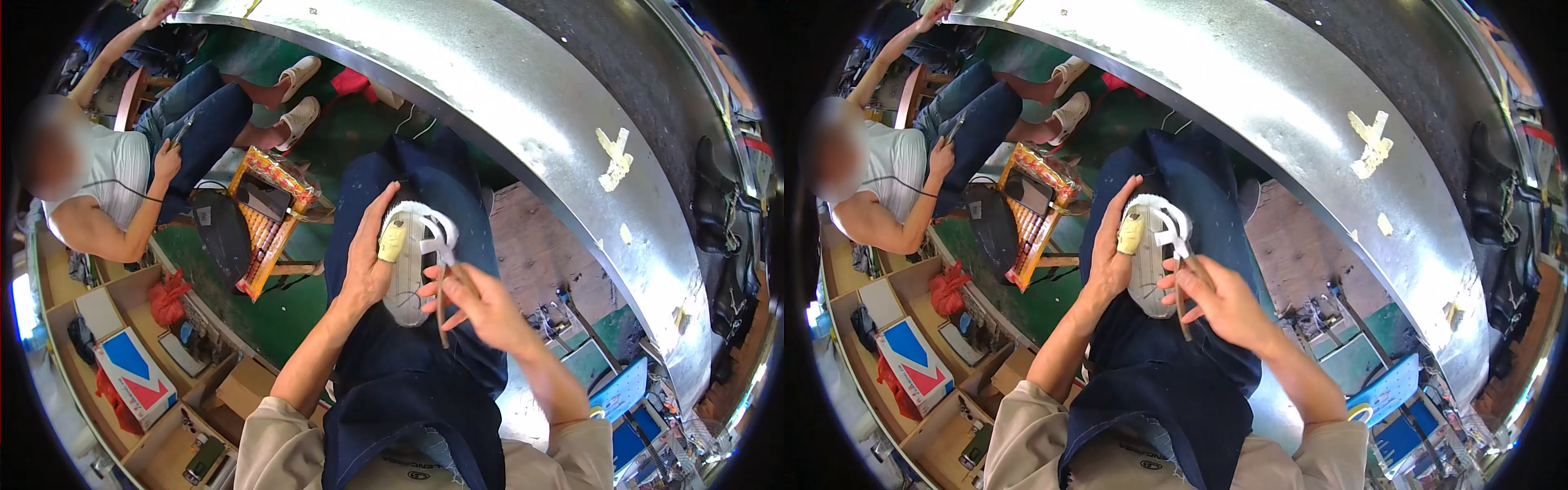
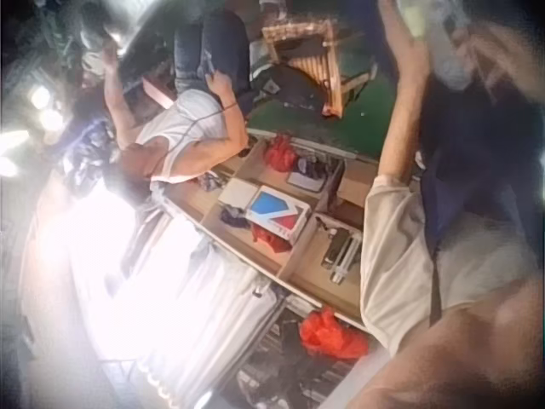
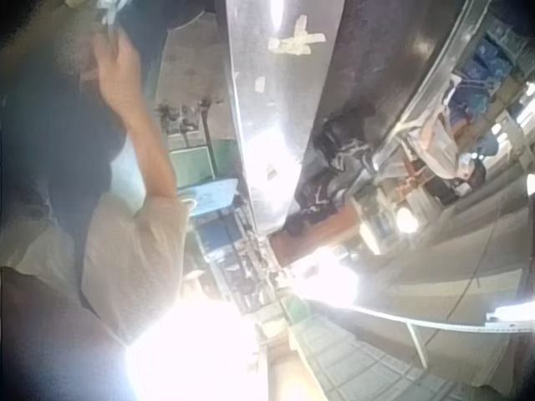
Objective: The recorder is using pliers to pull and secure the upper material of a shoe around a last, repeating the process for multiple shoes on a production line.
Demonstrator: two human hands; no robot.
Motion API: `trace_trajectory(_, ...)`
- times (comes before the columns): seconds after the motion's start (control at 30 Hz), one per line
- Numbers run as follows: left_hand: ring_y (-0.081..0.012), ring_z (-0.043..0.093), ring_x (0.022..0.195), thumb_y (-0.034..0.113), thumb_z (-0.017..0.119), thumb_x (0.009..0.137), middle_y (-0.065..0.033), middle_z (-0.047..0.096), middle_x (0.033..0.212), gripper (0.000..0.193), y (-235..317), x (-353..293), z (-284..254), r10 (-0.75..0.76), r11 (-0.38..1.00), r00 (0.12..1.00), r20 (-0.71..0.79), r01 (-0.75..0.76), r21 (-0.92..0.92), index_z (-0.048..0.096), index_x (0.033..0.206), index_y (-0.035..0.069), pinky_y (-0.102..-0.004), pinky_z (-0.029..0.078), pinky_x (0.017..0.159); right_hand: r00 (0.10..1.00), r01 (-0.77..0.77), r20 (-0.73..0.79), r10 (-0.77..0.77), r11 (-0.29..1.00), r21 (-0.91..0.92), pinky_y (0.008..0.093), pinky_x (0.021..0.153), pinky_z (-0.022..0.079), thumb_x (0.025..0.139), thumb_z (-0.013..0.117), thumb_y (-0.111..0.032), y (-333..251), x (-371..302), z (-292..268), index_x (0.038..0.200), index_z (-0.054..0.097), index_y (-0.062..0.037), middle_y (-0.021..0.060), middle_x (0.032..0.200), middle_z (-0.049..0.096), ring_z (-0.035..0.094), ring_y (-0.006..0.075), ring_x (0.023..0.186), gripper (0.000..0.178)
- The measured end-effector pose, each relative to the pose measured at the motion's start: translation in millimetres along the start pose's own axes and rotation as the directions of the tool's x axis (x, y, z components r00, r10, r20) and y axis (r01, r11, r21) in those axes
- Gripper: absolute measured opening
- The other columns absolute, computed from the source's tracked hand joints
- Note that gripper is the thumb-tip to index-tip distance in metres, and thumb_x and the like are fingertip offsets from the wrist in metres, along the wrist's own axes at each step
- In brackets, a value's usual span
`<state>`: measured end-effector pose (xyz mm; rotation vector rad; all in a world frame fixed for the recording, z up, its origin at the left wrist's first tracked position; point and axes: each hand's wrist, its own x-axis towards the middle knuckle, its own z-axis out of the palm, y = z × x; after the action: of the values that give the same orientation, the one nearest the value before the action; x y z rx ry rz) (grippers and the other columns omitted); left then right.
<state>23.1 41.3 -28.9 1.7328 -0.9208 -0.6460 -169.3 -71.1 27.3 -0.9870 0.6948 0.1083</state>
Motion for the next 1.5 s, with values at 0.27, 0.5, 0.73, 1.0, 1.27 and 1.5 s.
trace_trajectory(0.27,-0.0297,0.049,0.142,0.021,0.059,0.101,-0.0152,0.051,0.153,0.05,-2,0,-4,-0.119,0.984,0.993,0.009,0.12,-0.135,0.049,0.148,0.005,-0.0389,0.04,0.115,0.976,-0.137,0.219,0.009,0.805,0.578,0.0254,0.07,0.057,0.111,0.051,-0.035,19,19,-11,0.133,0.06,-0.0013,0.0085,0.109,0.071,0.071,0.0168,0.094,0.041)
trace_trajectory(0.5,-0.031,0.052,0.14,0.016,0.068,0.095,-0.0162,0.057,0.147,0.048,6,2,1,0.012,1.0,1.0,0.003,-0.012,0.024,0.057,0.141,0.005,-0.0401,0.041,0.114,0.988,-0.157,0.014,0.157,0.981,0.111,0.0271,0.057,0.058,0.11,0.051,-0.038,-16,5,-3,0.137,0.058,-0.0008,0.0124,0.11,0.074,0.075,0.0186,0.087,0.047)
trace_trajectory(0.73,-0.0235,0.052,0.139,0.023,0.07,0.099,-0.0104,0.053,0.15,0.049,4,4,-2,-0.075,0.996,0.996,0.041,0.077,-0.049,0.054,0.142,0.006,-0.0398,0.046,0.109,0.991,-0.117,-0.097,0.089,0.931,-0.345,0.0381,0.059,0.052,0.11,0.052,-0.029,-23,11,3,0.108,0.058,-0.0004,0.0137,0.088,0.073,0.073,0.0219,0.071,0.029)
trace_trajectory(1.0,-0.0214,0.058,0.13,0.014,0.068,0.097,-0.0104,0.059,0.143,0.036,-11,10,-4,-0.017,0.986,1.0,0.005,0.018,-0.168,0.062,0.131,0.006,-0.0342,0.054,0.099,0.847,0.193,-0.187,-0.498,0.615,-0.764,0.0515,0.061,0.052,0.104,0.06,-0.024,42,39,9,0.108,0.055,-0.0012,0.0196,0.077,0.069,0.068,0.0437,0.071,0.024)
trace_trajectory(1.27,-0.0254,0.062,0.124,0.015,0.064,0.099,-0.011,0.062,0.138,0.031,-3,22,-7,0.044,0.994,0.999,0.008,-0.044,0.105,0.068,0.129,0.009,-0.0344,0.056,0.089,0.994,0.015,-0.102,-0.027,0.994,-0.111,0.0328,0.055,0.05,0.109,0.053,-0.032,-10,27,11,0.111,0.062,0.0024,0.0086,0.082,0.07,0.068,0.015,0.063,0.036)
trace_trajectory(1.5,-0.0225,0.063,0.12,0.005,0.065,0.095,-0.0118,0.062,0.134,0.03,-9,25,-5,-0.003,0.994,1.0,0.015,0.004,-0.113,0.069,0.125,0.006,-0.0297,0.057,0.082,0.918,0.124,-0.236,-0.319,0.795,-0.593,0.0502,0.066,0.052,0.108,0.051,-0.027,30,43,20,0.103,0.054,-0.002,0.0153,0.073,0.069,0.069,0.0417,0.072,0.026)
